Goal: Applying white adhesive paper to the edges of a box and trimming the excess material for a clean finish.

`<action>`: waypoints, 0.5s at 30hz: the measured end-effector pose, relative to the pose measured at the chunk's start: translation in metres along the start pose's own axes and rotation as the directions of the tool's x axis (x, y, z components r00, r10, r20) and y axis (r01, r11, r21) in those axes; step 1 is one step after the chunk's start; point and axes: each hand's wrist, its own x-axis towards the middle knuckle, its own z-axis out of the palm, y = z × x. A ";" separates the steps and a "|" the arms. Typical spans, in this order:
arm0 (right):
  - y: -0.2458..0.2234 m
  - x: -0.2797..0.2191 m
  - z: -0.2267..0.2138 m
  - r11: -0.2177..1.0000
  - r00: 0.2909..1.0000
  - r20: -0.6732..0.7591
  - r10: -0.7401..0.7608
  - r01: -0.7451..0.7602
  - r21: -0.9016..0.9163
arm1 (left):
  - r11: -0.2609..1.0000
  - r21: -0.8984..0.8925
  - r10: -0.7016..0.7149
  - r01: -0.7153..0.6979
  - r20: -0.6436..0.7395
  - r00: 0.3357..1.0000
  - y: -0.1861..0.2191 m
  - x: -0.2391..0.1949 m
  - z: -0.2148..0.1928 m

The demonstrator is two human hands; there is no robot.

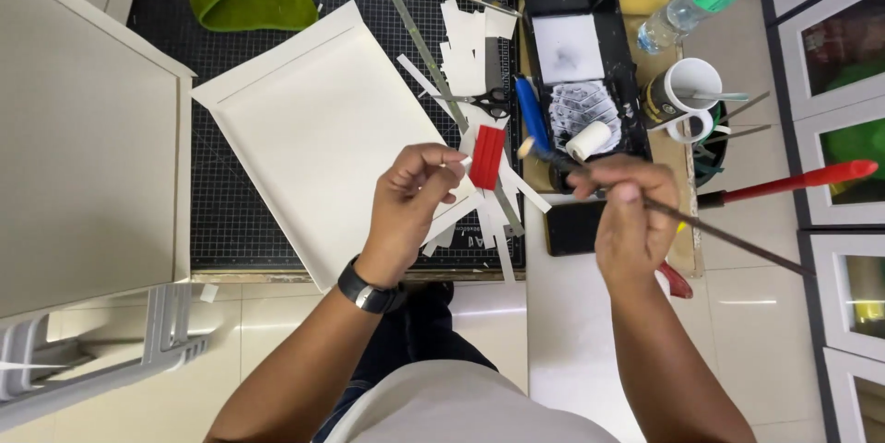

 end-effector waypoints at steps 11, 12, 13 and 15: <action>-0.011 -0.004 0.014 0.994 0.968 0.228 -0.105 0.107 0.002 | 0.997 0.070 0.029 -0.033 0.058 0.998 -0.011 -0.013 0.006; -0.010 -0.005 0.015 0.994 0.966 0.236 -0.108 0.108 0.012 | 0.997 0.070 0.031 -0.035 0.066 0.997 -0.011 -0.014 0.006; -0.010 -0.004 0.014 0.994 0.966 0.236 -0.107 0.108 0.012 | 0.997 0.069 0.030 -0.035 0.066 0.997 -0.010 -0.015 0.006; -0.009 -0.001 0.013 0.986 0.956 0.257 -0.142 0.161 -0.053 | 0.994 0.100 0.029 -0.038 0.090 0.996 -0.008 -0.016 0.005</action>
